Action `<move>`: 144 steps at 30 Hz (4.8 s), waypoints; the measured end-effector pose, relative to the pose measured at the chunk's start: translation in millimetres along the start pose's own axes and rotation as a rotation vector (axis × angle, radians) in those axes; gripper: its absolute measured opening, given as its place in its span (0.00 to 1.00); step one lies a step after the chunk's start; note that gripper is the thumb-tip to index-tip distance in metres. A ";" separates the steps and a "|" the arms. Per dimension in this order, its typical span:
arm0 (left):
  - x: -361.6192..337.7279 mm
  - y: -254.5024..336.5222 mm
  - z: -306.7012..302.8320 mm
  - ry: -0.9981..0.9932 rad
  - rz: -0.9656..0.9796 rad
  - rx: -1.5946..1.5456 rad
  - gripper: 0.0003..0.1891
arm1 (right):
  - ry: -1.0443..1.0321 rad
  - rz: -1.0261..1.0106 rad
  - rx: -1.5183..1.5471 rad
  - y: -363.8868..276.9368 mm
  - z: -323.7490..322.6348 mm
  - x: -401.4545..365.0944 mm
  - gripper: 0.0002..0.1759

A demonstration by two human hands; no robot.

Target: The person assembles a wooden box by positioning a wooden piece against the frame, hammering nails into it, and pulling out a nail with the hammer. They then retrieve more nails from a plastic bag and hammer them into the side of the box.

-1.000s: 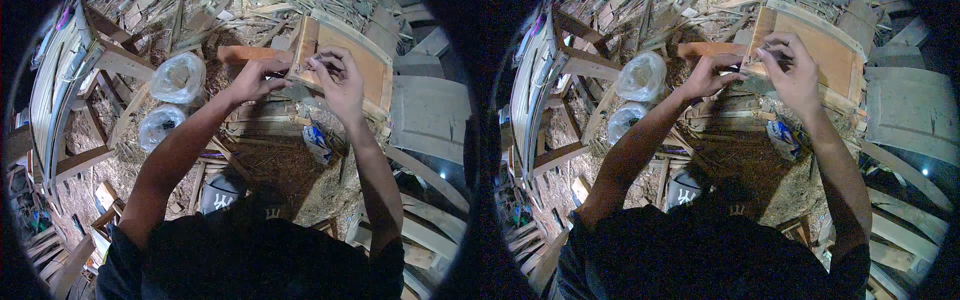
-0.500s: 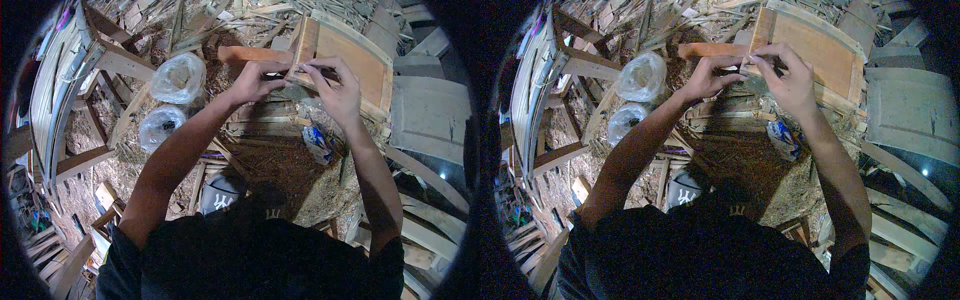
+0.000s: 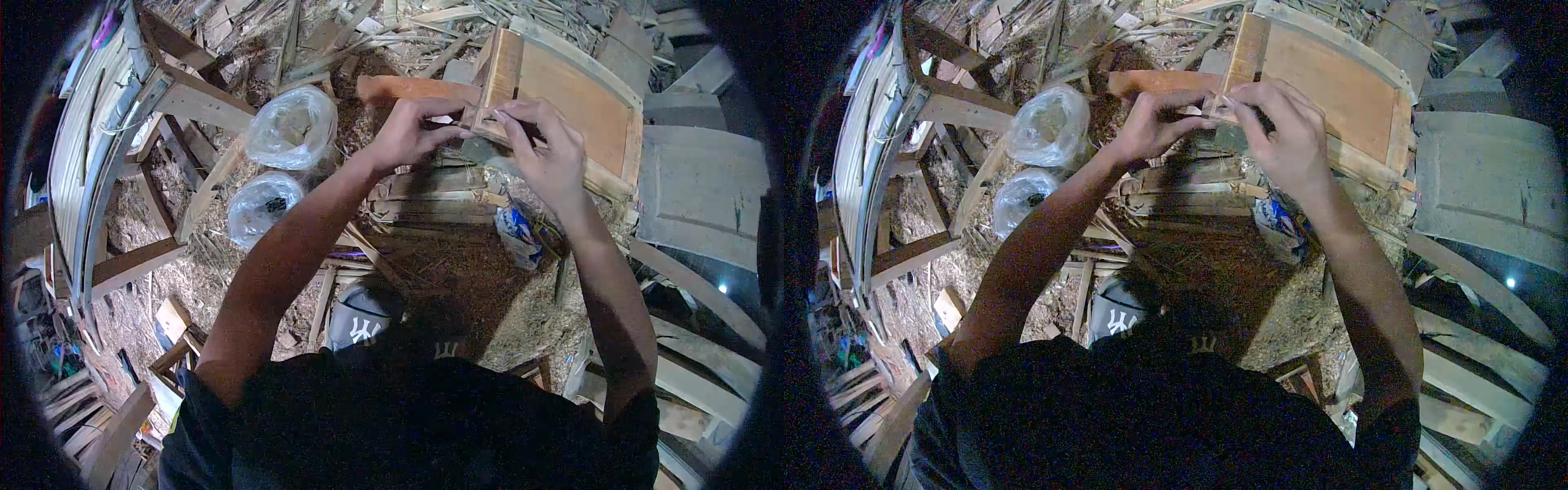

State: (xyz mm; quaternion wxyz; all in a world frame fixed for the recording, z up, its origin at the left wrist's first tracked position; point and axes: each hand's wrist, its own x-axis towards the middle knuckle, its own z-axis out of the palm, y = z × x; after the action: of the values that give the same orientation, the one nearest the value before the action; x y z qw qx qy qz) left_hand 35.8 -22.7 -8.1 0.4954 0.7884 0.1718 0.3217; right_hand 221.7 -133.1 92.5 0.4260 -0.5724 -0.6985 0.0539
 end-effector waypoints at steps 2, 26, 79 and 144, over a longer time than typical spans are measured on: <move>-1.0 -2.0 -3.3 0.005 -0.044 0.022 0.22 | -0.004 -0.093 -0.018 -0.1 1.3 1.5 0.07; 2.6 2.3 -1.3 -0.079 0.048 0.083 0.21 | 0.035 -0.052 0.024 5.3 0.6 5.7 0.05; 1.9 11.5 -1.7 -0.118 0.035 0.096 0.23 | -0.092 -0.337 -0.142 2.2 3.3 2.4 0.12; 28.2 49.4 -5.8 0.079 0.318 0.229 0.08 | 0.193 0.138 -0.047 -1.9 -101.8 -64.8 0.14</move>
State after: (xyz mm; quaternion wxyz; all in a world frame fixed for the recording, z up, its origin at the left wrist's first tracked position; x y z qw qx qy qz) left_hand 50.1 -24.4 47.2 0.3384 0.8436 0.0997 0.4048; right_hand 285.9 -230.6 123.3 0.4730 -0.6314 -0.6144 0.0112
